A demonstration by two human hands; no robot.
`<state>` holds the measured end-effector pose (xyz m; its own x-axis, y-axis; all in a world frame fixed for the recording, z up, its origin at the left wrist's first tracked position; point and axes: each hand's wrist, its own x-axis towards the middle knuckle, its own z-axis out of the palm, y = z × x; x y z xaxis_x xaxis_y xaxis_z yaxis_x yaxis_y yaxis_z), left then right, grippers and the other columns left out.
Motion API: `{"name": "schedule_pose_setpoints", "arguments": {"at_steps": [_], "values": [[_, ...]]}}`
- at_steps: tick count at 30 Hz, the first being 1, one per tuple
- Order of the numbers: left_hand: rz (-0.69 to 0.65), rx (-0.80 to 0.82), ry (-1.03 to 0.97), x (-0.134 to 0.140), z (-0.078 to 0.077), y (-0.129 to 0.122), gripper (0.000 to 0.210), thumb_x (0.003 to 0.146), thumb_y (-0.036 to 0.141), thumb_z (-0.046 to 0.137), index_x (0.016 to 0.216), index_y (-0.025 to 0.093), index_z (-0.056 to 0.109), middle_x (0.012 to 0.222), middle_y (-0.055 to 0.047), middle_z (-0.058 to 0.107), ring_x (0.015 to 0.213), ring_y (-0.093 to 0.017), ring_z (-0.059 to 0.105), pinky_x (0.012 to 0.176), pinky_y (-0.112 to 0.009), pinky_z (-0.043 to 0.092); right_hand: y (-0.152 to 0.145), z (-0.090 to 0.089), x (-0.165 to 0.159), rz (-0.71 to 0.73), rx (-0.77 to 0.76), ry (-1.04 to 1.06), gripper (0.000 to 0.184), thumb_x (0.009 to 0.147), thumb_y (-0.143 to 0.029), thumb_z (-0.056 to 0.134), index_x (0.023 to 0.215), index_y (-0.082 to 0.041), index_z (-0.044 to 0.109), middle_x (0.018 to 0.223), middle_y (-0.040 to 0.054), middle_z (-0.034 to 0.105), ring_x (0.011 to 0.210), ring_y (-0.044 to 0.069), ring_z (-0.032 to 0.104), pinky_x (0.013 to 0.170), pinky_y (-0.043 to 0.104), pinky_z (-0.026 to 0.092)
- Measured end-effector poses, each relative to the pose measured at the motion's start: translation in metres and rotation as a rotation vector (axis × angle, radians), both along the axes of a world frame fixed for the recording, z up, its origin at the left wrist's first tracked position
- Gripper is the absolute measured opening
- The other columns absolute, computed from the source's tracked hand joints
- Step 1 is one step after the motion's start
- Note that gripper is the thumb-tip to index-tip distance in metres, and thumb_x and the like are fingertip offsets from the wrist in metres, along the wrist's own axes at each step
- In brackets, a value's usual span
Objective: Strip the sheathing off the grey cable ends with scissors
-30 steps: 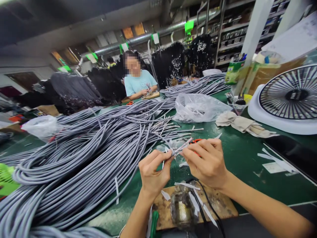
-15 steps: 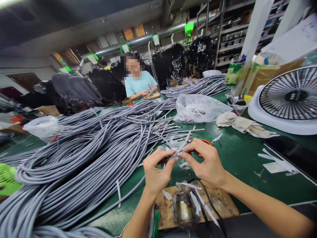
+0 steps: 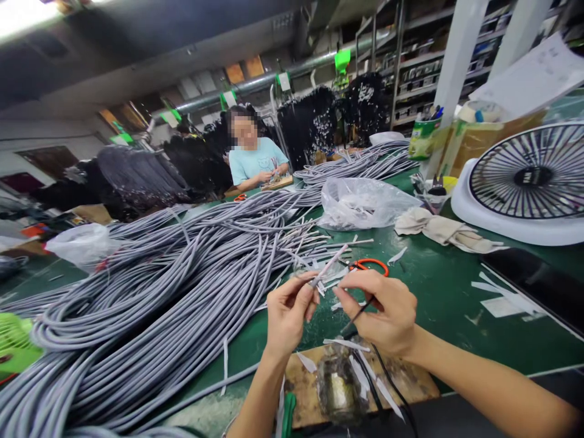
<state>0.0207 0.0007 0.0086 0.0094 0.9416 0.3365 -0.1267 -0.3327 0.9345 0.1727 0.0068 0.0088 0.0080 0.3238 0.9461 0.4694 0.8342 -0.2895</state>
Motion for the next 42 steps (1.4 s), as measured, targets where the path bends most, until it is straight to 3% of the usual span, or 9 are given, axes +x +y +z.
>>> {"name": "schedule_pose_setpoints", "arguments": {"at_steps": [3,9,12,16,19,22,35,42], "values": [[-0.03,-0.008,-0.001,0.002,-0.001,-0.001,0.022,0.08,0.027,0.056,0.098,0.017,0.065,0.056,0.002,0.052,0.036,0.0,0.033,0.036,-0.014,0.023,0.001,0.0,0.0,-0.074,0.059,-0.062,0.024,0.072,-0.01,0.064,0.092,-0.018,0.056,0.075,0.0,0.064,0.064,0.009,0.057,0.059,0.02,0.044],[0.023,0.012,0.06,0.005,0.001,-0.003,0.027,0.078,0.026,0.059,0.102,0.016,0.063,0.053,0.004,0.05,0.036,-0.001,0.034,0.035,-0.013,0.024,0.004,-0.001,0.004,-0.122,-0.091,-0.183,0.02,0.075,-0.019,0.062,0.095,-0.02,0.058,0.076,0.0016,0.053,0.063,0.01,0.053,0.052,0.02,0.04],[0.067,-0.007,0.052,0.005,0.002,-0.003,0.027,0.078,0.028,0.059,0.102,0.015,0.063,0.055,0.004,0.049,0.036,-0.001,0.033,0.034,-0.013,0.024,0.0,0.0,0.002,-0.068,-0.131,-0.15,0.022,0.074,-0.025,0.063,0.094,-0.016,0.056,0.079,0.0031,0.054,0.068,0.012,0.053,0.056,0.021,0.041],[0.092,-0.046,-0.013,0.004,0.002,-0.002,0.028,0.079,0.03,0.058,0.103,0.015,0.062,0.057,0.003,0.047,0.037,0.0,0.03,0.034,-0.014,0.021,-0.005,0.0,-0.005,0.11,-0.397,-0.171,0.011,0.085,-0.022,0.049,0.083,-0.015,0.056,0.078,0.0034,0.053,0.07,0.011,0.052,0.062,0.021,0.041],[0.079,-0.055,-0.04,0.004,0.002,-0.002,0.028,0.079,0.03,0.057,0.103,0.016,0.062,0.058,0.003,0.046,0.037,0.0,0.029,0.035,-0.014,0.02,-0.005,-0.005,-0.008,0.194,-0.534,-0.203,0.019,0.089,-0.018,0.041,0.077,-0.016,0.055,0.069,0.0004,0.054,0.061,0.009,0.049,0.058,0.021,0.037],[0.077,-0.051,-0.037,0.005,0.002,-0.003,0.027,0.08,0.029,0.057,0.103,0.017,0.062,0.058,0.003,0.046,0.037,0.0,0.03,0.035,-0.014,0.02,-0.004,-0.009,-0.009,0.181,-0.602,-0.211,0.02,0.089,-0.021,0.042,0.076,-0.016,0.055,0.061,-0.0019,0.055,0.052,0.008,0.047,0.052,0.022,0.033],[0.106,-0.024,0.048,0.008,0.003,-0.005,0.027,0.08,0.029,0.056,0.103,0.014,0.061,0.057,0.004,0.045,0.037,0.0,0.032,0.034,-0.014,0.023,-0.002,-0.007,-0.008,0.168,-0.588,-0.198,0.021,0.088,-0.021,0.043,0.071,-0.016,0.054,0.049,-0.005,0.048,0.041,0.006,0.042,0.047,0.019,0.029],[0.192,0.044,0.231,0.008,-0.003,-0.008,0.022,0.079,0.026,0.056,0.101,0.02,0.056,0.061,0.003,0.052,0.045,-0.005,0.042,0.04,-0.015,0.031,-0.003,-0.004,-0.007,0.177,-0.562,-0.173,0.022,0.088,-0.021,0.042,0.07,-0.016,0.054,0.047,-0.0053,0.047,0.04,0.005,0.042,0.046,0.019,0.03]]}}
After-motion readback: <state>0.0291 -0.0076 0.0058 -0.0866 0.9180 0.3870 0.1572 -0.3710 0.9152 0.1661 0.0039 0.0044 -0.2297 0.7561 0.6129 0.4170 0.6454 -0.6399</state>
